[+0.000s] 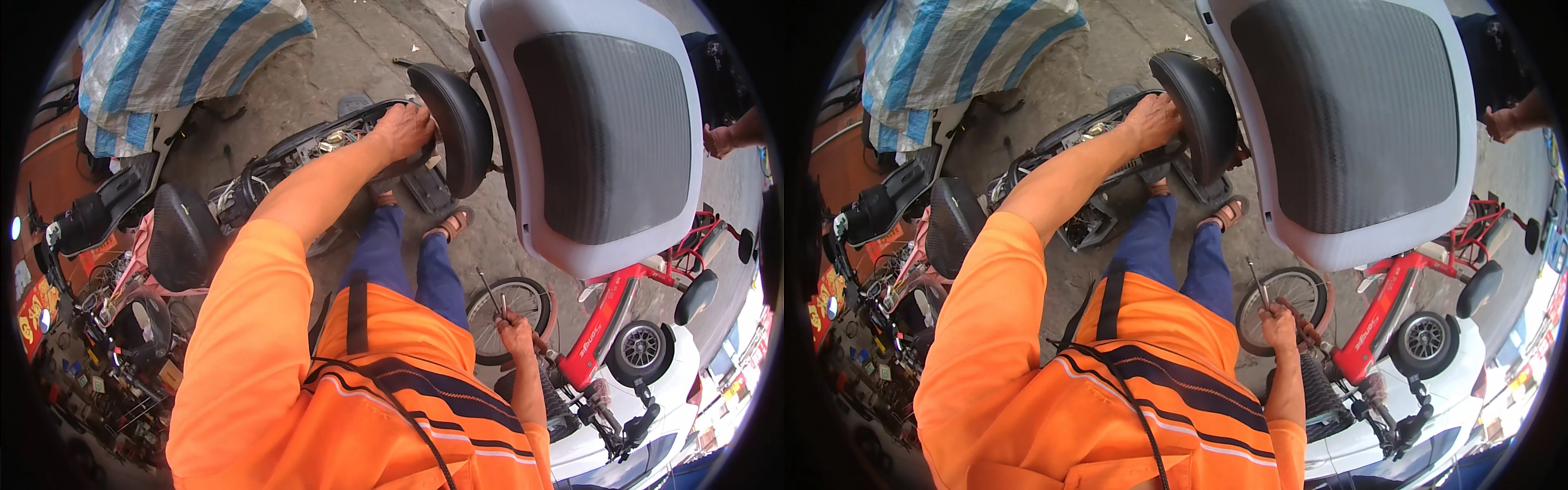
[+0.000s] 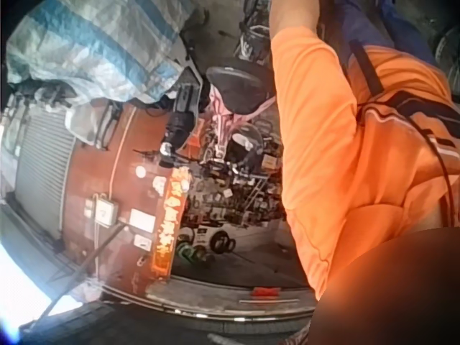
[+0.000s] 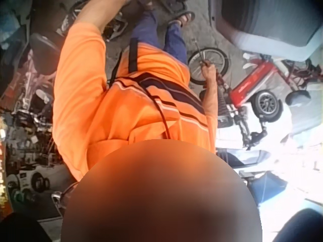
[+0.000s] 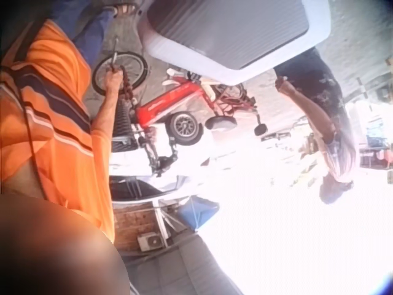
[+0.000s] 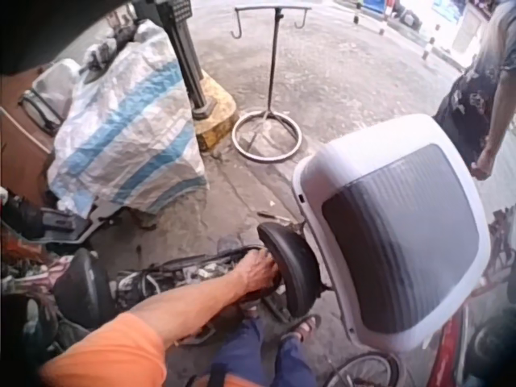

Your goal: The person uses a socket wrench to loosen and remove bolts from the rear storage box of a scooter. They detach the box, place it on the ground, and then reach inside to handle internal components and wiring.

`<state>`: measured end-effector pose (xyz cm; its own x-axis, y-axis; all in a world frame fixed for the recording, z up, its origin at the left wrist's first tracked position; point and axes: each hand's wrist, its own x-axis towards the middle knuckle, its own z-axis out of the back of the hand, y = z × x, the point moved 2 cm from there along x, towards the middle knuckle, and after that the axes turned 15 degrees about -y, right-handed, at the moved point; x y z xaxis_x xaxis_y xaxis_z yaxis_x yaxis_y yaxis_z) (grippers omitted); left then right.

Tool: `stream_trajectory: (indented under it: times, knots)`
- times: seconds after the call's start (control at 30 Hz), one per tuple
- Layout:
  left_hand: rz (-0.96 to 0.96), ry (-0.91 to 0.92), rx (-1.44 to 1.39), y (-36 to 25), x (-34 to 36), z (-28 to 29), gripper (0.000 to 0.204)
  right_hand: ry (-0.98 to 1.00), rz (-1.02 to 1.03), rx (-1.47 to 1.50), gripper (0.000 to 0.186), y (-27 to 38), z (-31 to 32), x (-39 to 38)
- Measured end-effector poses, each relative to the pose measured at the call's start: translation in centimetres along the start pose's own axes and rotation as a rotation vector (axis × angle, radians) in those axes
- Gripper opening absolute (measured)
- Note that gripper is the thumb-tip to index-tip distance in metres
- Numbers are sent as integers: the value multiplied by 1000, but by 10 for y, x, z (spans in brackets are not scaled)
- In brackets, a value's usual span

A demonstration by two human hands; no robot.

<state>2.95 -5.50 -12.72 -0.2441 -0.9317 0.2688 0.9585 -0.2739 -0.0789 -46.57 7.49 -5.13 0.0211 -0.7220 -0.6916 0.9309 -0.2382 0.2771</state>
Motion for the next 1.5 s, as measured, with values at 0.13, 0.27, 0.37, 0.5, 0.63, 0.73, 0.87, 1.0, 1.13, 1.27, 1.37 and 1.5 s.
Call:
stream_trajectory:
  times: [0.13, 0.27, 0.37, 0.5, 0.63, 0.73, 0.87, 1.0, 1.13, 1.27, 1.37, 1.5]
  knots:
    - [392, 464, -186, -7, 9, 4, 26, 14, 33, -24, 18, 12, 8, -2]
    - [324, 233, -83, -15, 10, 19, 23, -11, 66, -8, 19, 11, 8, 0]
    - [61, 61, -18, -10, 5, 7, 21, -14, 67, 3, 18, 10, 5, 0]
    - [69, 528, -22, -1, 9, -13, 26, 15, 37, 17, 17, 17, 5, 1]
    - [281, 489, -94, -10, 21, 12, 31, -46, 50, 59, 15, 2, -4, -2]
    - [20, 275, 18, -8, 8, 13, 32, -22, 123, -3, 16, -3, -9, 3]
    - [226, 523, -106, 1, 19, 3, 28, 29, 44, -28, 18, 18, -2, 2]
    - [454, 305, -136, -12, 10, 11, 21, -19, 117, -31, 17, 15, -5, -3]
    - [-6, 116, -12, -10, 11, 11, 20, -12, 72, -7, 17, 31, 0, -6]
    - [205, 459, -96, -2, 19, -3, 22, 1, 39, 4, 17, 39, -3, -5]
    - [445, 429, -162, -9, 18, 16, 21, -30, 53, -12, 18, 37, -1, -6]
    - [86, 91, 6, -10, 1, 3, 21, -53, 101, -12, 18, 33, -4, -3]
